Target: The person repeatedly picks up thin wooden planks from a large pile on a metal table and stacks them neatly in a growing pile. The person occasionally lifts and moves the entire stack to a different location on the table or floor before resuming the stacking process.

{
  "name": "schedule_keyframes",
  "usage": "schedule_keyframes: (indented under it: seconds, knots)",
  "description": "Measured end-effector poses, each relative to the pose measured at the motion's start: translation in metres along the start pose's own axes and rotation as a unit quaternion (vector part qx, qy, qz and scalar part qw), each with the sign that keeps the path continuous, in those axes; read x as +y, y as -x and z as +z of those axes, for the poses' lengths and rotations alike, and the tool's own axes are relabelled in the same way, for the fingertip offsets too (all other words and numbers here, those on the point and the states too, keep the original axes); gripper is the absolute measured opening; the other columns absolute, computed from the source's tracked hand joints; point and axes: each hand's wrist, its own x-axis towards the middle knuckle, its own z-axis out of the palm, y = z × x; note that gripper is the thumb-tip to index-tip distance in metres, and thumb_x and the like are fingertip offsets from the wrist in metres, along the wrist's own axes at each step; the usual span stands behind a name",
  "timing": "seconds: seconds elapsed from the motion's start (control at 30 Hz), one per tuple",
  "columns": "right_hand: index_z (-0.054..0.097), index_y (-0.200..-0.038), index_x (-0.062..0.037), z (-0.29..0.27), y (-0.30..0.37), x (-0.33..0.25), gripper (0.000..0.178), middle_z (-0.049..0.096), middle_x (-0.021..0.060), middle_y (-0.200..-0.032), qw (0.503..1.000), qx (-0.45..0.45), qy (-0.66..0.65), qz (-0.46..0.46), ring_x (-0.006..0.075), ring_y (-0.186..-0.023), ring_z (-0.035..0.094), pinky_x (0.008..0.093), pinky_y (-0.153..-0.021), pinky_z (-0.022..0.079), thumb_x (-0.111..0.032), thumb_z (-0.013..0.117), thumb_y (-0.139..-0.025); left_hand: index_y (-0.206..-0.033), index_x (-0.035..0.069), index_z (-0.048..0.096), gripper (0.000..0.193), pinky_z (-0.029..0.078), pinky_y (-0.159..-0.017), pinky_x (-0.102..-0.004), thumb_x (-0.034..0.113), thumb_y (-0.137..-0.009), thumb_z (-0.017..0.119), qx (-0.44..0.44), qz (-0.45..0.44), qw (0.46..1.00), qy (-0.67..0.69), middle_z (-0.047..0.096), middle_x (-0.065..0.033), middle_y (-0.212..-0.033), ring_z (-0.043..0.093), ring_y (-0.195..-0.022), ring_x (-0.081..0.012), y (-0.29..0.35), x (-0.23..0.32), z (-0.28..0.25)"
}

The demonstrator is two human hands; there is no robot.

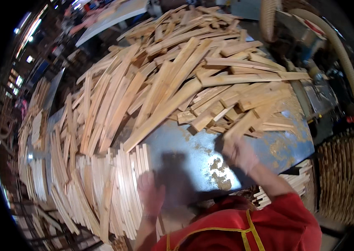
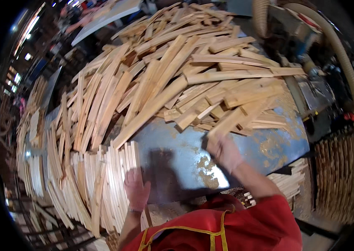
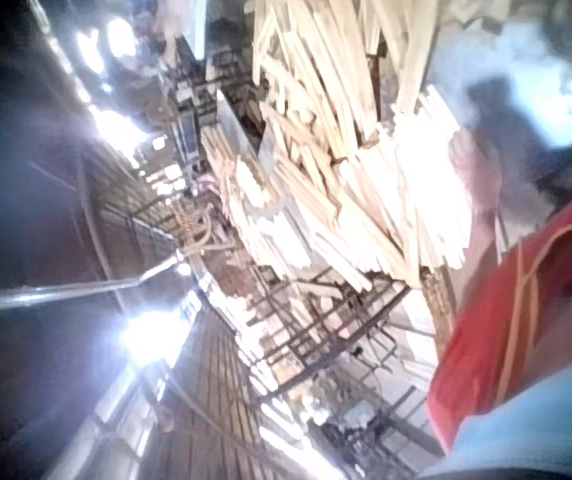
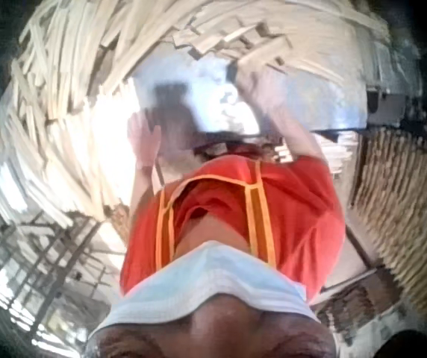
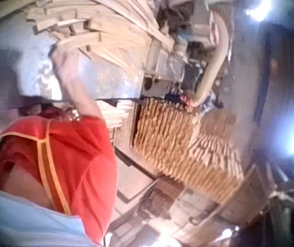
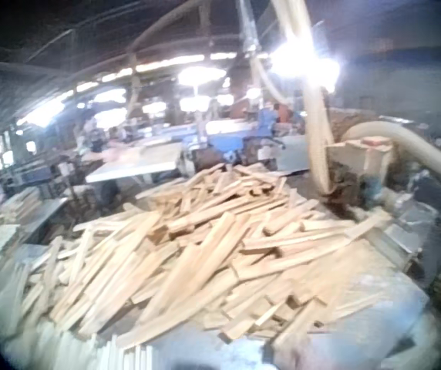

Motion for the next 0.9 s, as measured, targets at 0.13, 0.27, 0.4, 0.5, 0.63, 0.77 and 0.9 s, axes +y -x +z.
schedule_keyframes:
  seconds: [0.13,0.27,0.4,0.5,0.63,0.77,0.9]
  knots:
    - [0.068,-0.117,-0.0012,-0.031,0.047,0.048,0.029,0.075,0.0109,-0.107,0.979,-0.048,0.144,0.133,0.0229,-0.093,0.076,0.0345,-0.081,0.062,-0.028,0.068,-0.106,-0.155,0.001,0.045,0.09,0.032,-0.122,-0.0583,0.033,-0.079,0.081,0.135,0.03,0.984,-0.109,0.05,-0.0217,-0.152,0.042,-0.146,-0.0437,-0.074,0.026,0.012]
    - [0.071,-0.13,-0.0037,0.018,0.043,-0.024,0.043,0.076,0.0129,-0.121,0.636,-0.372,0.672,0.077,0.0228,-0.108,0.073,0.0336,-0.094,0.058,-0.034,0.075,-0.101,-0.164,0.002,0.035,0.097,0.027,-0.127,-0.0543,0.045,-0.087,0.077,0.127,-0.044,0.972,-0.194,0.049,-0.0197,-0.158,0.039,-0.152,-0.039,-0.176,0.005,0.005]
    - [0.069,-0.138,-0.0052,0.092,0.011,-0.141,0.053,0.074,0.0126,-0.131,0.649,-0.223,0.727,-0.004,0.0219,-0.115,0.07,0.0367,-0.102,0.055,-0.036,0.077,-0.095,-0.166,0.004,0.033,0.1,0.041,-0.118,-0.0523,0.046,-0.087,0.078,0.05,-0.164,0.963,-0.208,0.057,-0.0187,-0.152,0.054,-0.143,-0.0363,-0.232,-0.024,-0.006]
    - [0.057,-0.151,-0.0058,0.106,-0.055,-0.204,0.072,0.07,0.0175,-0.133,0.666,-0.021,0.711,-0.225,0.0282,-0.122,0.068,0.0392,-0.107,0.053,-0.034,0.076,-0.088,-0.159,0.007,0.042,0.092,0.054,-0.102,-0.0461,0.04,-0.082,0.08,-0.017,-0.199,0.974,-0.111,0.071,-0.02,-0.127,0.07,-0.118,-0.0348,-0.255,-0.053,0.007]
    - [0.042,-0.161,-0.0098,0.1,-0.183,-0.223,0.089,0.053,0.0186,-0.156,0.432,-0.03,0.858,-0.278,0.0372,-0.146,0.049,0.0436,-0.12,0.042,-0.044,0.078,-0.088,-0.143,0.005,0.052,0.066,0.058,-0.093,-0.0478,0.03,-0.087,0.076,0.041,-0.126,0.974,-0.184,0.075,-0.0187,-0.116,0.074,-0.109,-0.036,-0.263,-0.026,-0.014]
    - [0.04,-0.162,-0.0159,0.11,-0.238,-0.183,0.092,0.053,0.0178,-0.156,0.315,0.053,0.902,-0.292,0.0393,-0.141,0.054,0.0464,-0.116,0.046,-0.044,0.082,-0.084,-0.144,0.007,0.054,0.067,0.056,-0.097,-0.0493,0.033,-0.087,0.076,0.096,-0.116,0.977,-0.15,0.074,-0.0202,-0.119,0.072,-0.111,-0.0382,-0.241,-0.016,-0.063]
    - [0.052,-0.153,-0.0113,0.138,-0.207,-0.192,0.077,0.066,0.0253,-0.138,0.38,-0.02,0.895,-0.231,0.0407,-0.126,0.065,0.0457,-0.105,0.053,-0.025,0.076,-0.082,-0.157,0.009,0.048,0.077,0.055,-0.1,-0.0501,0.031,-0.088,0.075,0.092,-0.105,0.989,-0.057,0.072,-0.021,-0.123,0.07,-0.115,-0.0386,-0.18,-0.011,-0.094]
